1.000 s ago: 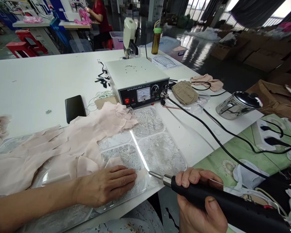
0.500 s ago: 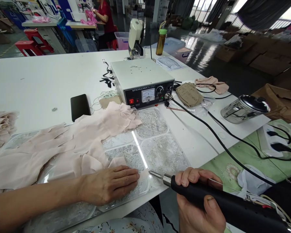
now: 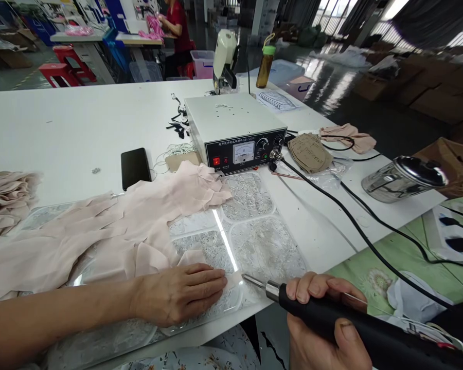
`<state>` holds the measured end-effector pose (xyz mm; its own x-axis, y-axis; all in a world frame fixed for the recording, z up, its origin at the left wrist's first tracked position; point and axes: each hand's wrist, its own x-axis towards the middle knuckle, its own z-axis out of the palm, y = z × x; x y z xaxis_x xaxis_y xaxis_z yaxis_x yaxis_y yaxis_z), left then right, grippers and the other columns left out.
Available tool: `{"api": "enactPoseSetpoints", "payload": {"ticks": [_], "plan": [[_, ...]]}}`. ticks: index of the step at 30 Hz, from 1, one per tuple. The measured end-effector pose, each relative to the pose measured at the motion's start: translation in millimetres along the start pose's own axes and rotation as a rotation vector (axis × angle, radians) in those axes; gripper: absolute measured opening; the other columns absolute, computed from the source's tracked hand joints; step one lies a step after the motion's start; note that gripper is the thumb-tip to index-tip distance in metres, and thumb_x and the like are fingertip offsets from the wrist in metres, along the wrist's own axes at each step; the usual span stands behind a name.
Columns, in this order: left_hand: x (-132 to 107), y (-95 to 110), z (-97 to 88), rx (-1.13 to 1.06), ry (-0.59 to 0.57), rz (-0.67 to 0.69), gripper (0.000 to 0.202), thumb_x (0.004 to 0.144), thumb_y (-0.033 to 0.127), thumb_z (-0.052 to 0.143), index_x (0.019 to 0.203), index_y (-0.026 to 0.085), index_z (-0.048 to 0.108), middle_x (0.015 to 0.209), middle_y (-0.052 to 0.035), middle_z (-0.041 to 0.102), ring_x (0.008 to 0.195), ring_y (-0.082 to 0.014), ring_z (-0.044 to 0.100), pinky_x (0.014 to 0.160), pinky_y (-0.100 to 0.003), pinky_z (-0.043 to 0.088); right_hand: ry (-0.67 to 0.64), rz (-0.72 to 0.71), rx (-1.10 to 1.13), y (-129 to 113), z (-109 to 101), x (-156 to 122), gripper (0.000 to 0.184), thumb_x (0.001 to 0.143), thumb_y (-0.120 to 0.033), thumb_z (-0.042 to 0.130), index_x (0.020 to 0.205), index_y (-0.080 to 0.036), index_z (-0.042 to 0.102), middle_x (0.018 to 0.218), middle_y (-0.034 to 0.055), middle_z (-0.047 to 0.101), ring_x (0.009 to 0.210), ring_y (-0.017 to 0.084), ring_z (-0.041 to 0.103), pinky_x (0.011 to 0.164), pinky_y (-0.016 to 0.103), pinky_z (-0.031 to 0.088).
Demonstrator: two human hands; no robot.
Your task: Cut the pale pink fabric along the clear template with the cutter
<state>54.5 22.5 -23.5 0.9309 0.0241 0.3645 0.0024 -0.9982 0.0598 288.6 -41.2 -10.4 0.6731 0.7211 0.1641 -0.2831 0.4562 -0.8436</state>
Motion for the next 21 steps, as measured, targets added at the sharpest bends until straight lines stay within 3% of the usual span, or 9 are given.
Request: {"api": "enactPoseSetpoints", "payload": {"ticks": [3,21], "plan": [[-0.4,-0.5,0.4,0.002,-0.011,0.006,0.034,0.1,0.012,0.034,0.101,0.004,0.068,0.126,-0.0169,0.061,0.117,-0.0275,0.058,0.094,-0.035,0.05,-0.004,-0.004,-0.008,-0.9,0.9,-0.3,0.029,0.06,-0.039,0.064,0.079,-0.019,0.06,0.064,-0.0031,0.044,0.051,0.011,0.041,0.041,0.027,0.039],[-0.4,0.2,2.6,-0.015,0.04,-0.016,0.037,0.1,0.012,0.03,0.102,0.003,0.066,0.115,-0.0173,0.066,0.114,-0.0272,0.06,0.095,-0.036,0.05,-0.029,-0.006,0.01,1.3,-0.6,-1.9,0.027,0.062,-0.037,0.058,0.082,-0.019,0.059,0.069,-0.0027,0.041,0.054,0.012,0.041,0.044,0.029,0.039]]}}
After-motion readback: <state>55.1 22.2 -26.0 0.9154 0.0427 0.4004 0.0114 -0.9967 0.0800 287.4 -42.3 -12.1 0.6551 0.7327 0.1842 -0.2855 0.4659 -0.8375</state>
